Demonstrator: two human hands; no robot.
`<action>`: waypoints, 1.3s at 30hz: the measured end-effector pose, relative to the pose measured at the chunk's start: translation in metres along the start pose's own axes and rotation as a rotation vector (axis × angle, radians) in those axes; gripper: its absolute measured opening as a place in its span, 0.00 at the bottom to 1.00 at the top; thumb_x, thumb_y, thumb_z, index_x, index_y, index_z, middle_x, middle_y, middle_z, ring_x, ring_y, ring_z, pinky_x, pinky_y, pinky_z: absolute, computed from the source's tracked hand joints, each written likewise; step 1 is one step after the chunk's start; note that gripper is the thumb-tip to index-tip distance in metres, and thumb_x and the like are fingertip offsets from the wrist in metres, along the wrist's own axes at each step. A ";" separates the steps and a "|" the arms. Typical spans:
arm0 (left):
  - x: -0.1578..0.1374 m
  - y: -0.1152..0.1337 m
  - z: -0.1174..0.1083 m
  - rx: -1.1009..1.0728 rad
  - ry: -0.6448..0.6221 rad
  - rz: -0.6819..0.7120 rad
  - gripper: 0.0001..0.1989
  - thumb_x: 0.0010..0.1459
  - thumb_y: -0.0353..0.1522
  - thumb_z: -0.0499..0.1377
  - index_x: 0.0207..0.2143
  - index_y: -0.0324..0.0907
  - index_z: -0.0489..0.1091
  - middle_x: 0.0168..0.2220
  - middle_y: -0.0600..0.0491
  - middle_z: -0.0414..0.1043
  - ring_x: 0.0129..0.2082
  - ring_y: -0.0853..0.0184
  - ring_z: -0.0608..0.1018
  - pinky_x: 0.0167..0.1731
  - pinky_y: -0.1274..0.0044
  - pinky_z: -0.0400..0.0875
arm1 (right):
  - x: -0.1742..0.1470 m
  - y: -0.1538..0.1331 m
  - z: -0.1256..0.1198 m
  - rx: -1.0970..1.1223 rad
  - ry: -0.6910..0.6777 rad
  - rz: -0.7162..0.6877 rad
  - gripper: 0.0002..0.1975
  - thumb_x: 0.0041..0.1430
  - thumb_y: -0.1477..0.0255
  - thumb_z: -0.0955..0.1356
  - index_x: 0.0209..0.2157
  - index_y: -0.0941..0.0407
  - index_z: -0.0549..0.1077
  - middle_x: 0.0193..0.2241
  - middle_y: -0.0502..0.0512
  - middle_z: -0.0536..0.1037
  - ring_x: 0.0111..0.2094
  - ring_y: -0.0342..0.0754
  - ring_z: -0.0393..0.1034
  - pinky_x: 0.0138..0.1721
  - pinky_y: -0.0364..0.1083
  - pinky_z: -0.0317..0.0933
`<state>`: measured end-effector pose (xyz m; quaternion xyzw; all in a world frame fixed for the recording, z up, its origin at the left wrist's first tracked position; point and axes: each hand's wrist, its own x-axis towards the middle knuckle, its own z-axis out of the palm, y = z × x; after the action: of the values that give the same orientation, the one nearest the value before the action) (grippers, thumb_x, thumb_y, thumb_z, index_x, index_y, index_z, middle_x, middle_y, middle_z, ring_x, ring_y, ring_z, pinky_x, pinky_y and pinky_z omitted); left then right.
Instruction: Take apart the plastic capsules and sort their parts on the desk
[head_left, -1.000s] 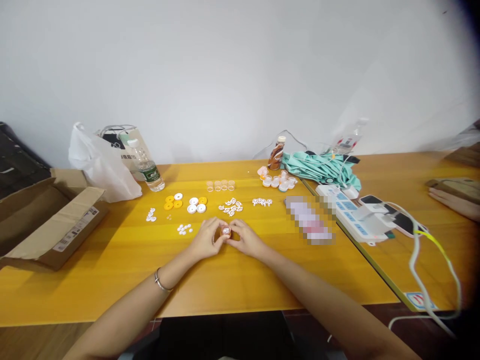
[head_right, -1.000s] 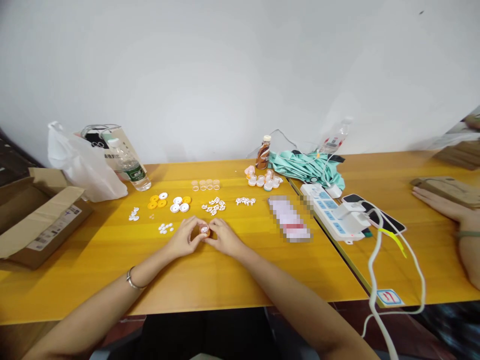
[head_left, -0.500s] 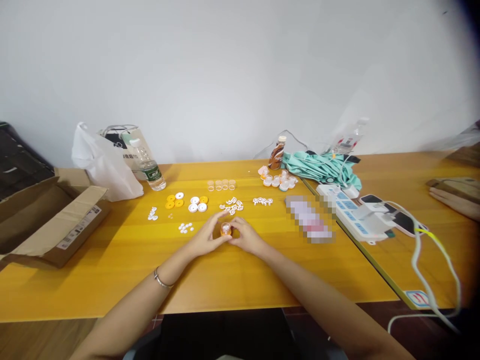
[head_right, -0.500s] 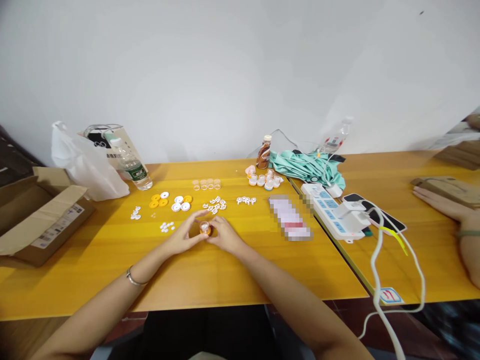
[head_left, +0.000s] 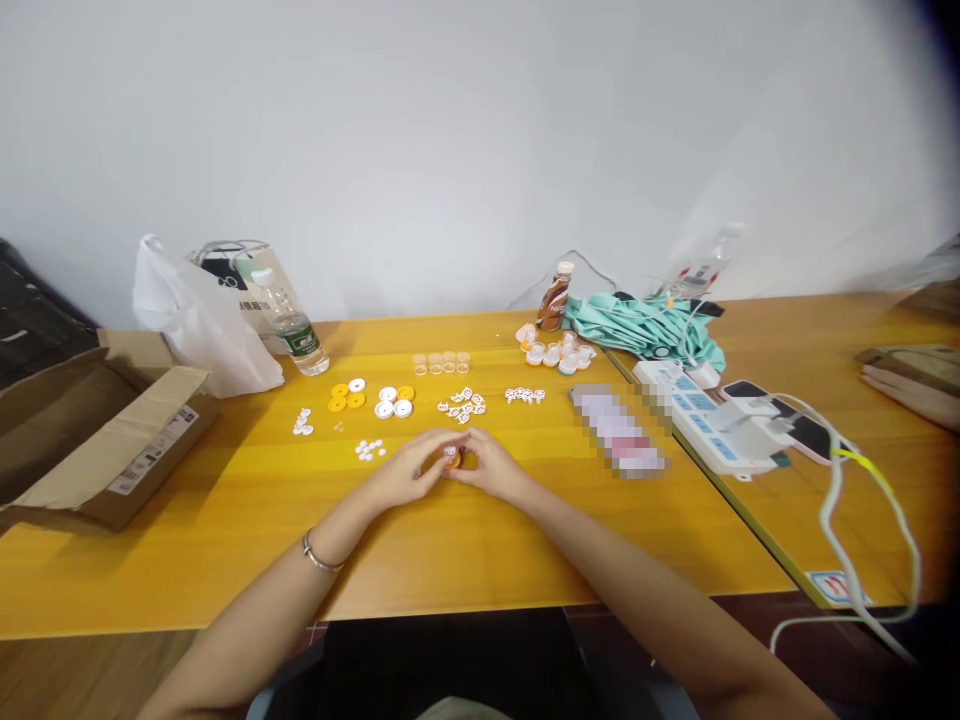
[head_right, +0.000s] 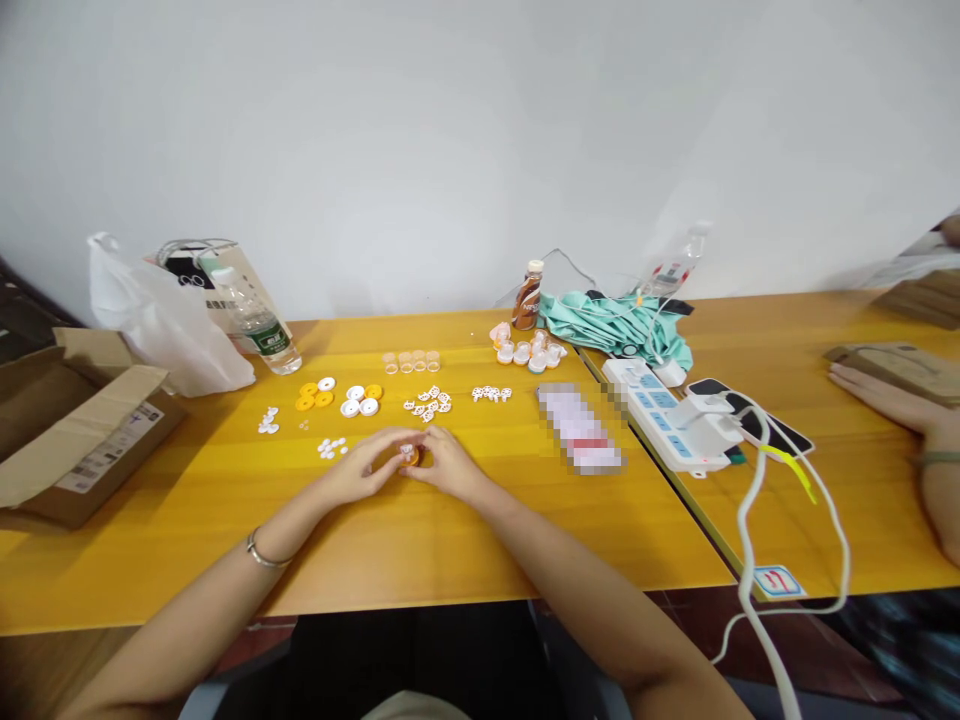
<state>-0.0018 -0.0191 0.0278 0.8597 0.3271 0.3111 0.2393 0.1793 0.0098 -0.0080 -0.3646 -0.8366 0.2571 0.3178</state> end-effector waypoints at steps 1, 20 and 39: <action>0.000 -0.001 0.000 0.026 -0.005 -0.008 0.17 0.61 0.34 0.49 0.53 0.45 0.61 0.47 0.47 0.66 0.47 0.63 0.69 0.50 0.68 0.63 | 0.000 0.000 0.000 -0.002 -0.002 0.000 0.10 0.46 0.69 0.72 0.33 0.57 0.72 0.30 0.52 0.69 0.34 0.46 0.64 0.38 0.46 0.59; -0.001 0.000 -0.004 0.068 0.000 -0.033 0.27 0.57 0.38 0.55 0.57 0.46 0.53 0.55 0.45 0.58 0.55 0.59 0.62 0.54 0.65 0.58 | 0.000 0.001 -0.001 0.020 -0.009 -0.008 0.12 0.46 0.70 0.72 0.34 0.56 0.72 0.30 0.52 0.69 0.34 0.46 0.64 0.38 0.46 0.59; -0.002 -0.003 -0.003 0.059 0.039 -0.095 0.30 0.54 0.40 0.59 0.57 0.46 0.53 0.53 0.45 0.59 0.53 0.58 0.64 0.53 0.64 0.59 | -0.001 0.001 -0.001 0.036 -0.012 -0.023 0.12 0.46 0.69 0.72 0.32 0.57 0.70 0.29 0.51 0.69 0.33 0.46 0.64 0.37 0.45 0.58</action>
<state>-0.0064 -0.0181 0.0270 0.8436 0.3811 0.3063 0.2222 0.1810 0.0102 -0.0081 -0.3474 -0.8381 0.2706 0.3220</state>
